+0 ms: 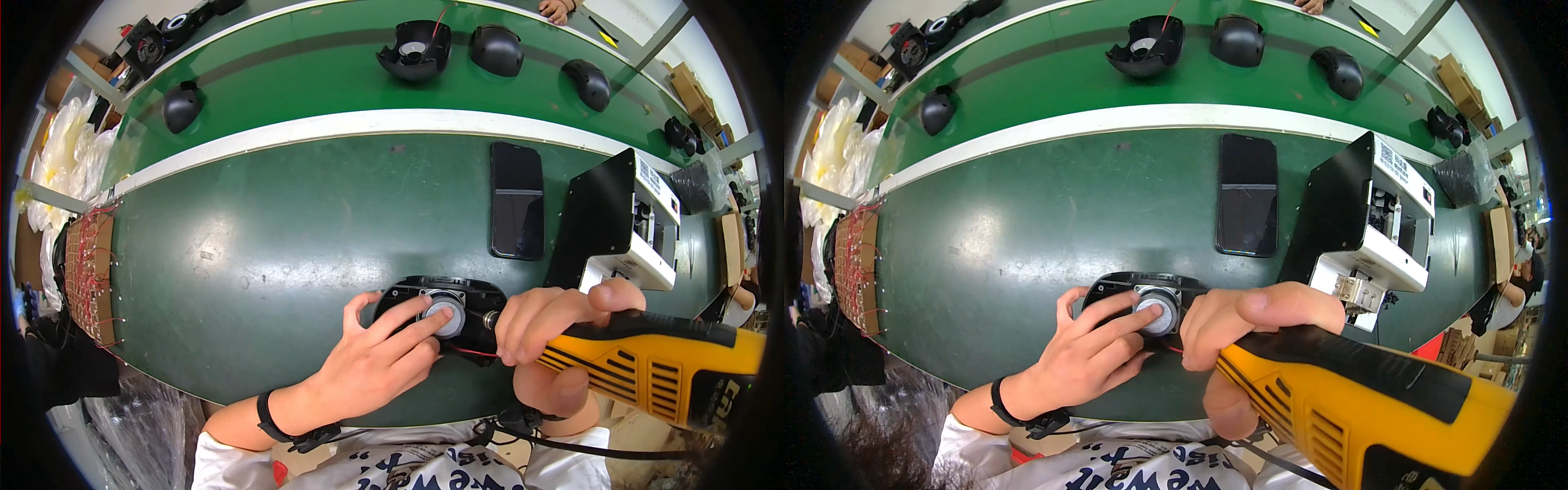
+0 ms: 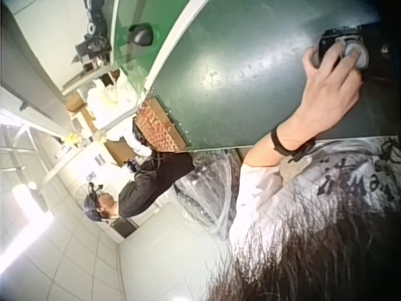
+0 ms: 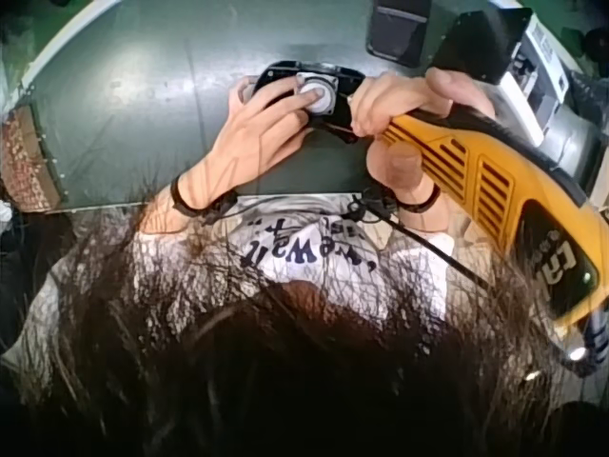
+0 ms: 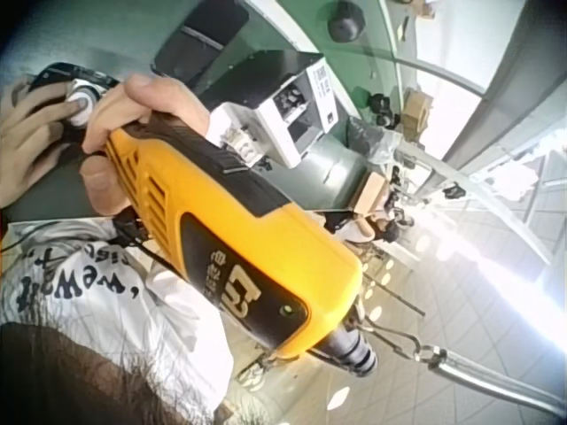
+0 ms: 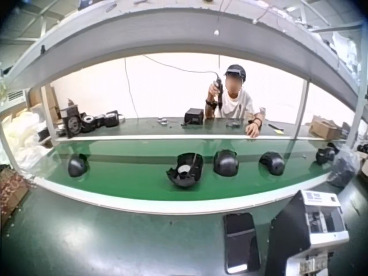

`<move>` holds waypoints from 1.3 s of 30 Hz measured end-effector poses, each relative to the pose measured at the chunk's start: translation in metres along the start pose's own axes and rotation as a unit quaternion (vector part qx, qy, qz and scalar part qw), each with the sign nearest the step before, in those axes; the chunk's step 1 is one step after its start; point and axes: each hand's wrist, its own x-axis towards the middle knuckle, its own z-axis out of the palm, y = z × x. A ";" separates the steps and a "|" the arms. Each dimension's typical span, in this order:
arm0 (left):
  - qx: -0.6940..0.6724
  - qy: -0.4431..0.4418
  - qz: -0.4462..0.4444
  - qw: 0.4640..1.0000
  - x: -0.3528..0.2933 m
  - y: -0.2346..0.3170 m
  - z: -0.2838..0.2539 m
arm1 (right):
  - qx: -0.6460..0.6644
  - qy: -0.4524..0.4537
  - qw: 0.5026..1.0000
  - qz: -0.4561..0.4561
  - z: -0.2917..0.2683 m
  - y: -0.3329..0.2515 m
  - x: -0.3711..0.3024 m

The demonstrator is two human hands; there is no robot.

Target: Assembling and testing internal components of an electronic housing using an electric screwdriver.

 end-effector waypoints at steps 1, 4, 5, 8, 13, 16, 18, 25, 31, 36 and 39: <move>0.001 0.003 0.002 1.000 0.003 -0.001 -0.002 | -0.001 -0.002 1.000 -0.003 -0.007 0.000 0.003; 0.003 -0.007 -0.010 1.000 0.005 0.003 -0.006 | 0.098 -0.002 0.995 -0.028 -0.007 -0.012 0.004; 0.013 -0.015 -0.017 1.000 0.002 0.003 -0.008 | 0.097 -0.012 0.994 -0.038 -0.002 -0.017 0.003; 0.016 -0.017 -0.006 1.000 0.001 0.000 0.000 | 0.050 0.075 0.995 -0.048 -0.002 -0.022 0.010; -0.009 -0.007 -0.012 1.000 -0.012 0.002 0.004 | 0.036 0.081 0.992 -0.095 -0.001 -0.028 0.010; -0.007 0.002 -0.007 1.000 -0.017 0.005 0.002 | 0.027 0.081 0.991 -0.107 0.003 -0.052 0.010; -0.012 0.003 -0.005 1.000 -0.019 0.004 0.003 | -0.020 0.116 0.988 -0.097 0.006 -0.071 0.012; 0.004 -0.021 0.016 1.000 -0.005 0.002 0.002 | -0.163 0.118 0.976 -0.079 -0.034 -0.122 0.027; 0.013 0.000 0.002 1.000 -0.002 0.003 -0.001 | -0.171 0.196 0.959 -0.109 -0.070 -0.123 0.036; 0.039 0.001 0.007 0.999 -0.002 0.010 0.006 | -0.145 0.229 0.956 -0.113 -0.082 -0.114 0.021; 0.057 -0.005 -0.001 0.998 -0.005 0.012 0.006 | -0.117 0.219 0.962 -0.113 -0.081 -0.116 0.015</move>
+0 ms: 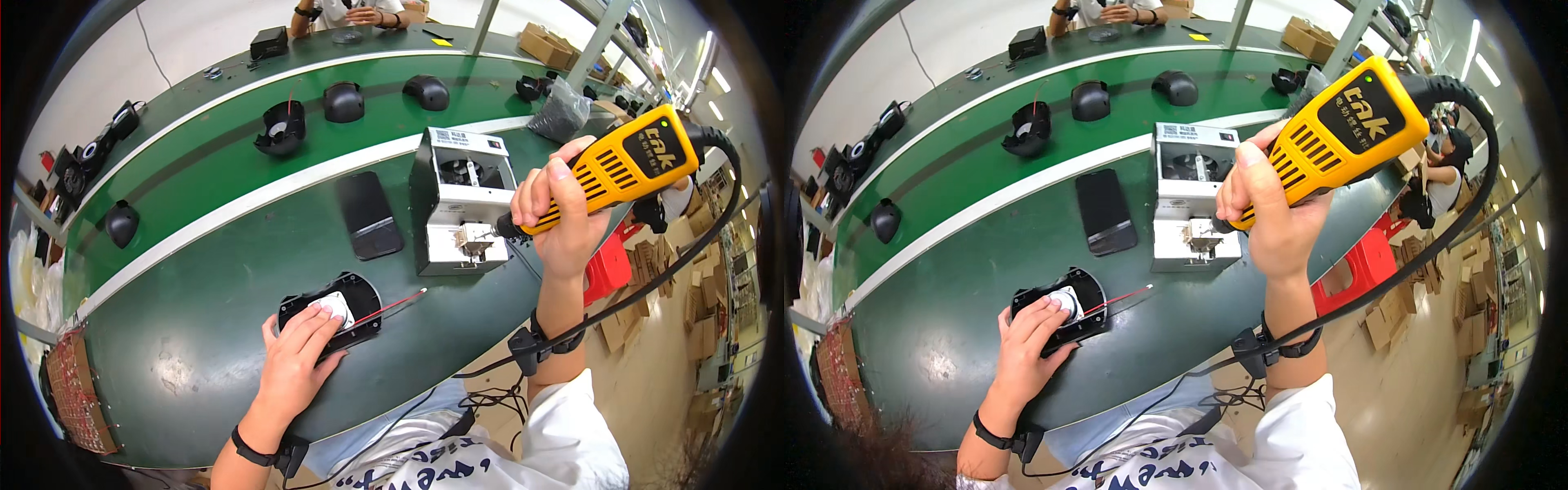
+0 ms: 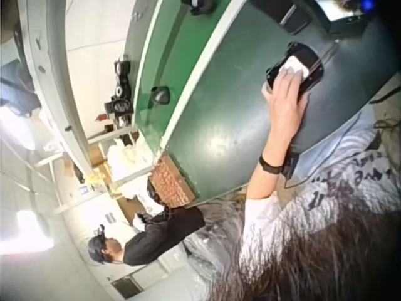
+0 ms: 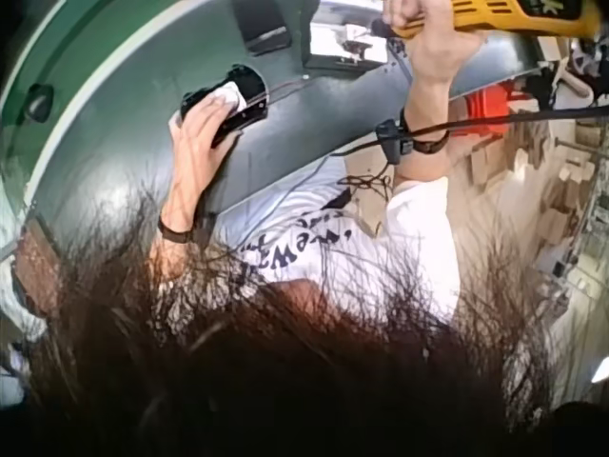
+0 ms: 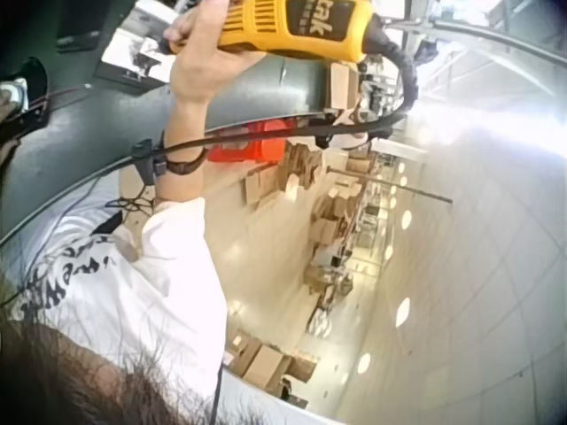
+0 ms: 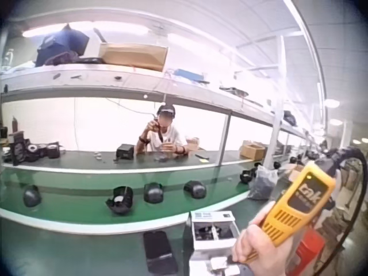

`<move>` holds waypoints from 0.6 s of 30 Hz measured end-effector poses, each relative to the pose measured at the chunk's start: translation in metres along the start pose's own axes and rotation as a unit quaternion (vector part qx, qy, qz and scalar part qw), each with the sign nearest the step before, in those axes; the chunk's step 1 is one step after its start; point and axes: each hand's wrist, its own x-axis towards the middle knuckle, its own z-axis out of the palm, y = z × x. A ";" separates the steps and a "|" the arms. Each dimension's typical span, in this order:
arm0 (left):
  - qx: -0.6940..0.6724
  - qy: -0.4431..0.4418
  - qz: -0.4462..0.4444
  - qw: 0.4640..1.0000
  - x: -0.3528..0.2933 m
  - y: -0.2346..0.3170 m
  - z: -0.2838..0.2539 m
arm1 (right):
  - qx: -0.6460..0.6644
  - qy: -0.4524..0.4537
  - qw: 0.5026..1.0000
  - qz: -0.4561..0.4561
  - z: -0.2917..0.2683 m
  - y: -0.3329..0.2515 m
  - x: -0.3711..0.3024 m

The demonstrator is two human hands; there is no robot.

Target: Assembling and testing internal components of an electronic housing using an electric screwdriver.

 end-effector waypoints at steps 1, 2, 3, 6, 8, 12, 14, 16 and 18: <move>-0.002 0.006 -0.001 1.000 0.000 0.000 0.000 | 0.002 0.010 1.000 0.004 0.000 -0.001 -0.001; -0.002 0.001 -0.002 1.000 0.000 0.000 0.000 | 0.002 0.012 1.000 0.007 0.003 -0.002 -0.002; 0.000 0.002 -0.003 1.000 0.000 0.000 -0.001 | 0.010 0.021 1.000 0.007 0.005 -0.003 -0.003; -0.003 0.003 -0.003 1.000 0.002 0.000 -0.001 | 0.036 0.004 0.999 -0.008 0.005 -0.012 -0.006; -0.012 -0.004 -0.004 1.000 0.002 -0.002 -0.001 | 0.032 -0.002 0.999 -0.019 0.006 -0.016 -0.010; -0.016 -0.005 -0.004 1.000 0.003 -0.003 -0.001 | -0.017 0.020 0.999 0.020 0.005 0.002 -0.010; -0.017 -0.007 -0.005 1.000 0.004 -0.002 -0.001 | -0.005 0.023 0.999 0.026 -0.001 0.009 -0.011; -0.019 -0.006 -0.001 1.000 0.005 -0.002 0.000 | -0.012 0.018 0.999 0.041 -0.007 0.012 -0.012; -0.015 -0.006 -0.003 1.000 0.003 -0.002 -0.003 | -0.007 0.008 0.999 0.046 -0.006 0.011 -0.014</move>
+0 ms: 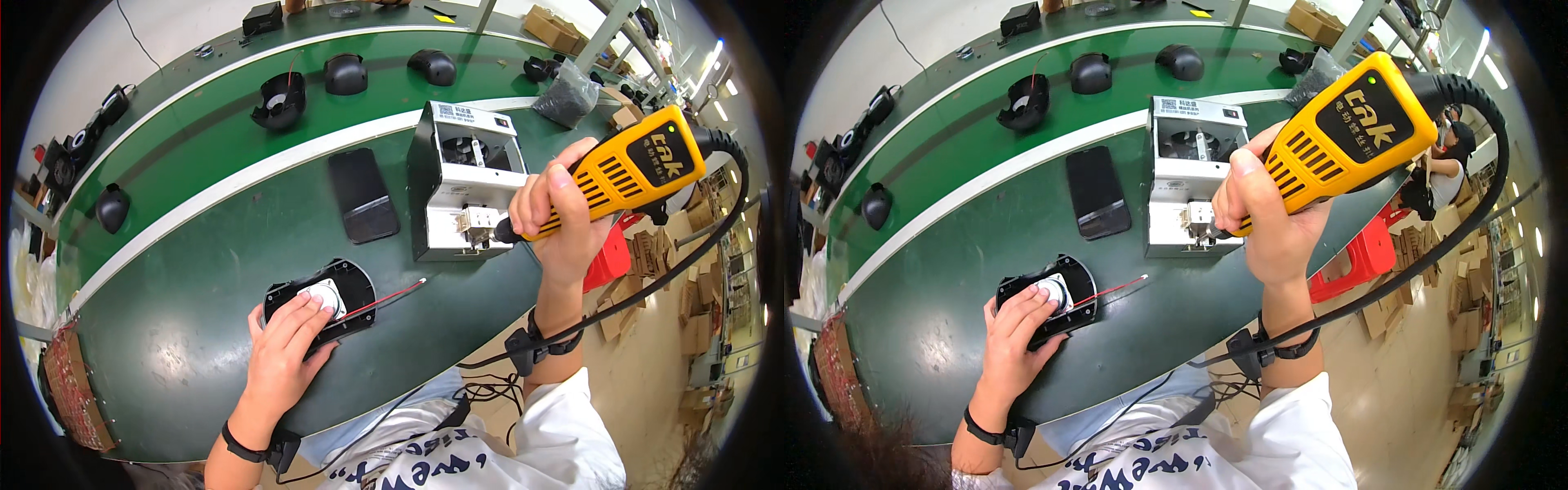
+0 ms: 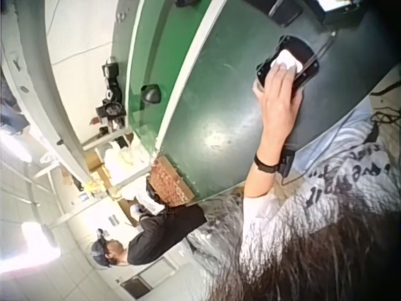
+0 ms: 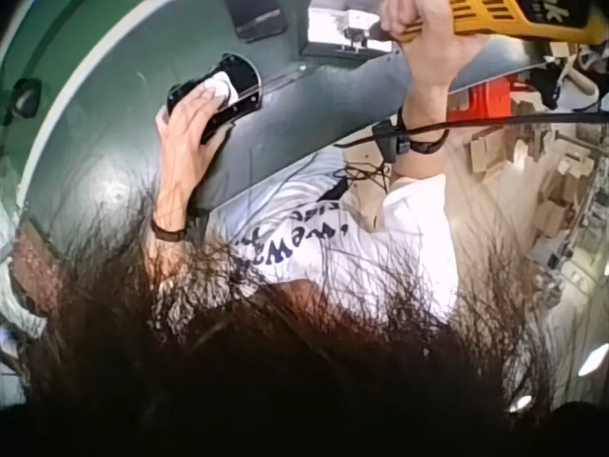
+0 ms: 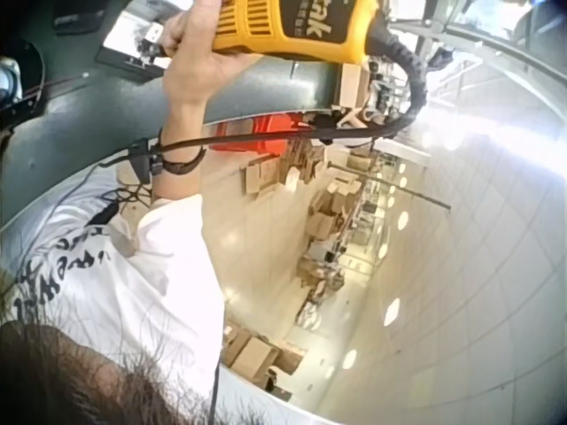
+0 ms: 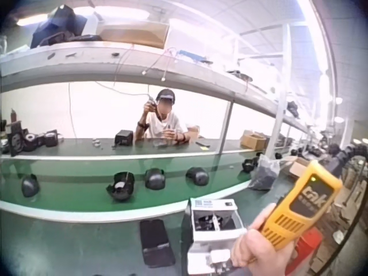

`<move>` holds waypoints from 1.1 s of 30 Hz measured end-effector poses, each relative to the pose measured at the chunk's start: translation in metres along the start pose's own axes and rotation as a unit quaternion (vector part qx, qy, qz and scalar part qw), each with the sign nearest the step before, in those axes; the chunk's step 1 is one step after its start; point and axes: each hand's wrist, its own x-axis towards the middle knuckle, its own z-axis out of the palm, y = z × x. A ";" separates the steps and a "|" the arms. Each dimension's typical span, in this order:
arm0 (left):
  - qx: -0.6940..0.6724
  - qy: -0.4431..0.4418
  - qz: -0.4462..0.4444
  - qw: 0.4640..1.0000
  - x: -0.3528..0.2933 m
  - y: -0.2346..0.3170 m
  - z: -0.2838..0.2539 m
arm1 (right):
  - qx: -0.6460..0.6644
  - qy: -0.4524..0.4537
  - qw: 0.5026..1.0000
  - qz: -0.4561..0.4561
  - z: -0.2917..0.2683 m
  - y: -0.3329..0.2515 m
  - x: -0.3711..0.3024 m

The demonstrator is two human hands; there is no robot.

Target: Assembling and testing internal components of an electronic housing using an electric screwdriver.

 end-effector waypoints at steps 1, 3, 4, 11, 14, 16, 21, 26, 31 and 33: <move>-0.001 0.002 0.001 1.000 -0.001 0.000 -0.001 | 0.002 -0.008 1.000 0.003 0.001 -0.001 -0.002; -0.002 0.004 -0.006 1.000 -0.003 -0.001 -0.001 | -0.002 -0.016 1.000 0.022 0.005 -0.002 -0.005; -0.009 0.005 -0.001 1.000 -0.002 -0.001 -0.001 | -0.006 -0.020 0.999 0.039 0.008 -0.002 -0.007; -0.006 0.000 -0.004 1.000 -0.001 -0.004 -0.005 | 0.098 -0.164 0.981 -0.032 0.053 -0.016 -0.007; -0.006 -0.014 0.020 1.000 0.002 -0.001 -0.005 | 0.141 -0.263 0.954 -0.036 0.081 -0.018 0.002; -0.001 0.015 0.034 0.999 -0.002 -0.004 0.000 | 0.157 -0.289 0.944 -0.024 0.107 -0.005 0.000; 0.046 0.032 0.035 0.998 -0.007 -0.007 0.001 | 0.067 -0.340 0.936 0.063 0.143 0.021 -0.007; 0.050 0.024 0.038 0.998 -0.008 -0.007 0.000 | 0.113 -0.355 0.926 0.065 0.151 0.043 -0.013; 0.057 0.031 0.034 0.997 -0.008 -0.009 0.003 | 0.066 -0.342 0.935 0.072 0.162 0.045 -0.019; 0.050 0.037 0.027 0.998 -0.009 -0.010 0.004 | 0.056 -0.350 0.933 0.065 0.162 0.049 -0.021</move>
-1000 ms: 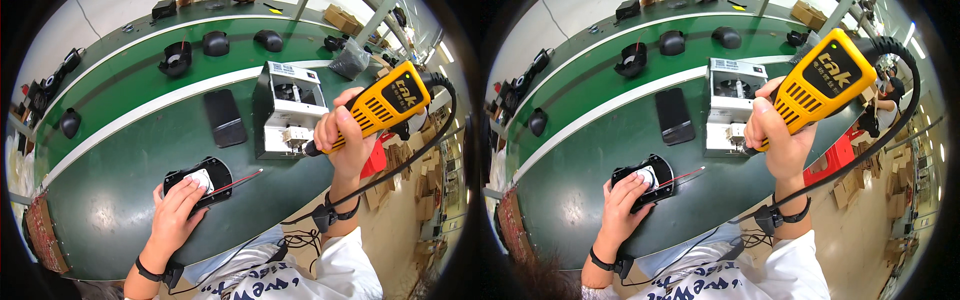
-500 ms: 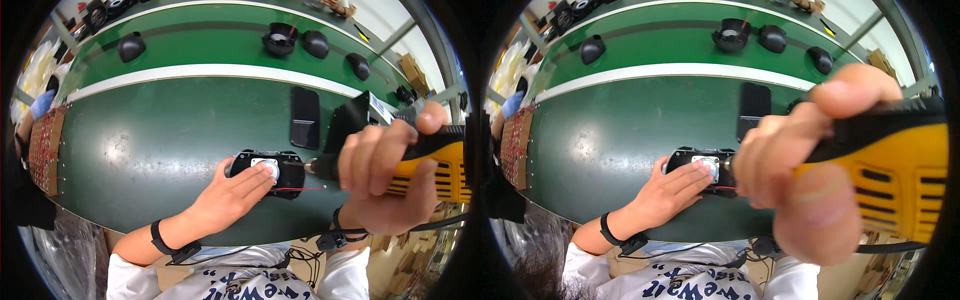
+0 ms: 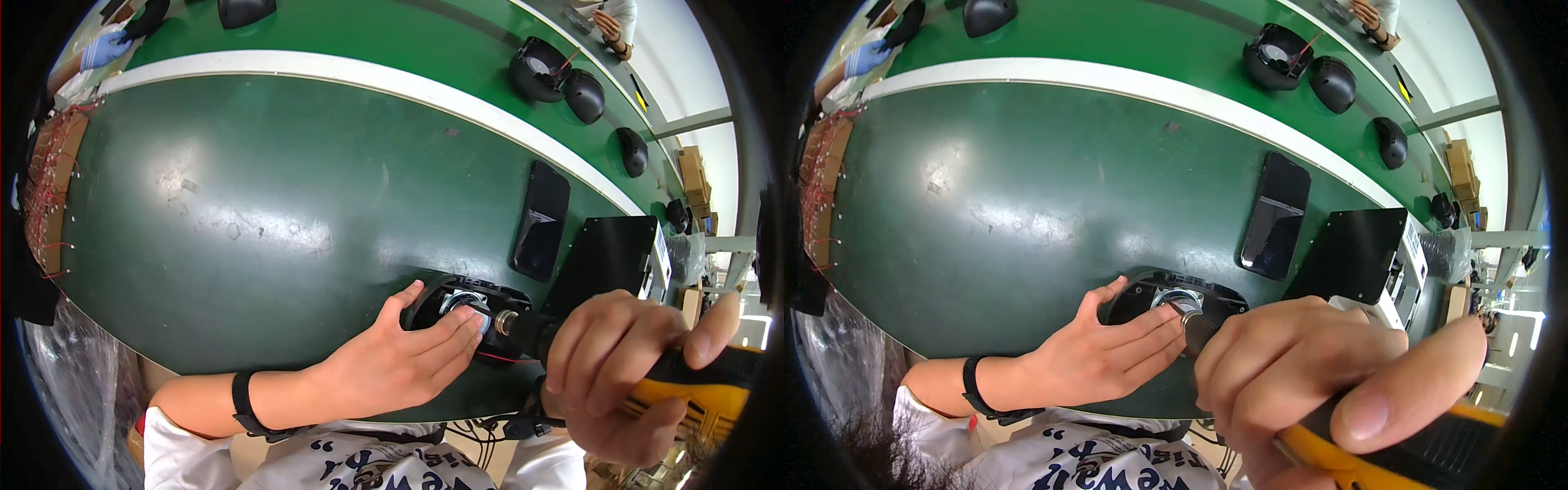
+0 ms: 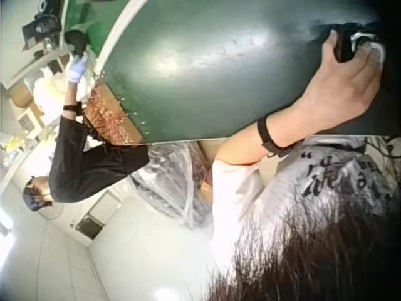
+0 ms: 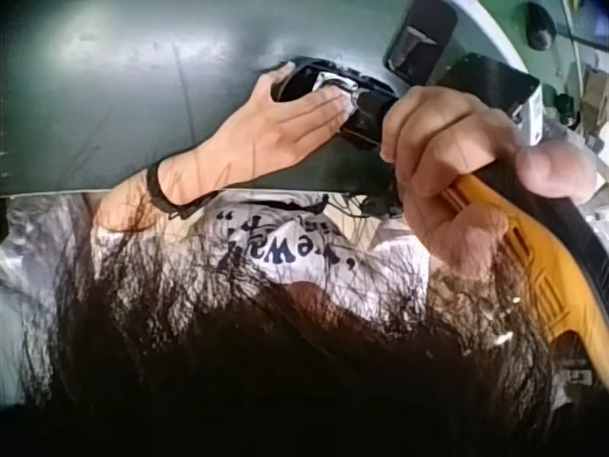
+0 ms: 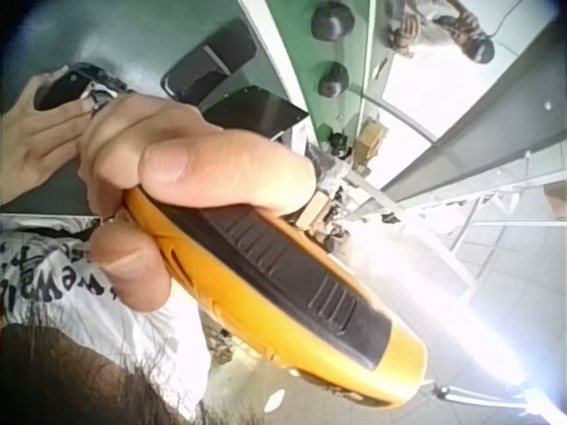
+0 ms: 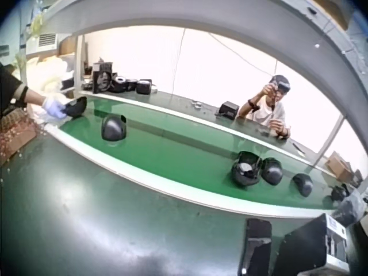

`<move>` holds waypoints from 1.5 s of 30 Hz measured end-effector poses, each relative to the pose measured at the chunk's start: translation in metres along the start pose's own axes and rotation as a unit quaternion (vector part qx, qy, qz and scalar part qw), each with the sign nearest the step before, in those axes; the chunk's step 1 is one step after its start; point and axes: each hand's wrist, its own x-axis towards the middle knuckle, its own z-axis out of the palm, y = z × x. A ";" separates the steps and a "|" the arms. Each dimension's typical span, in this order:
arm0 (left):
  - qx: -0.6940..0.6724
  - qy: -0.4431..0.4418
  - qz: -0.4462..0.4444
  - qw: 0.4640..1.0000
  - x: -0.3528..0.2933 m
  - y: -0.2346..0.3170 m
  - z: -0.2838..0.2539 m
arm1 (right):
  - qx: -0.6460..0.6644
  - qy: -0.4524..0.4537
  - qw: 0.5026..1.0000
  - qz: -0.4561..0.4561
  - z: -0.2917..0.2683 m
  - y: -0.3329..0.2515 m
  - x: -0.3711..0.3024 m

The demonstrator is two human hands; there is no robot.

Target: Assembling and testing internal components of an electronic housing using an electric screwdriver.

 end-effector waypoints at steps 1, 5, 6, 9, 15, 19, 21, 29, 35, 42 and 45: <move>-0.006 0.007 -0.003 1.000 0.000 0.000 0.000 | 0.002 -0.008 1.000 -0.004 0.000 0.003 0.000; -0.018 0.021 -0.010 1.000 -0.002 -0.001 0.003 | 0.014 -0.005 1.000 0.001 0.006 0.013 0.001; -0.019 0.023 -0.013 0.999 -0.002 -0.001 0.003 | 0.015 -0.006 1.000 0.003 0.007 0.015 0.001; -0.017 0.023 -0.016 0.999 -0.002 -0.001 0.003 | 0.013 -0.011 1.000 0.009 0.008 0.019 0.001; -0.015 0.019 -0.016 1.000 -0.002 0.001 0.004 | 0.008 -0.015 1.000 0.011 0.009 0.024 -0.001; -0.019 0.019 -0.019 0.999 -0.004 0.000 0.005 | 0.013 -0.017 1.000 0.008 0.010 0.027 -0.001; -0.020 0.023 -0.022 0.999 -0.005 0.000 0.003 | 0.009 -0.025 1.000 0.008 0.011 0.025 0.000; -0.030 0.033 0.003 0.999 -0.006 -0.006 0.000 | -0.003 -0.029 1.000 0.007 0.016 0.026 0.000; -0.027 0.007 0.001 1.000 -0.005 -0.008 -0.007 | -0.004 -0.031 0.999 0.008 0.023 0.026 0.002; -0.026 -0.020 0.001 0.999 0.000 -0.003 -0.007 | -0.015 -0.049 0.997 0.051 0.014 0.022 -0.002; -0.027 -0.019 0.004 0.999 0.000 -0.004 -0.006 | -0.019 -0.047 0.997 0.064 0.011 0.028 -0.004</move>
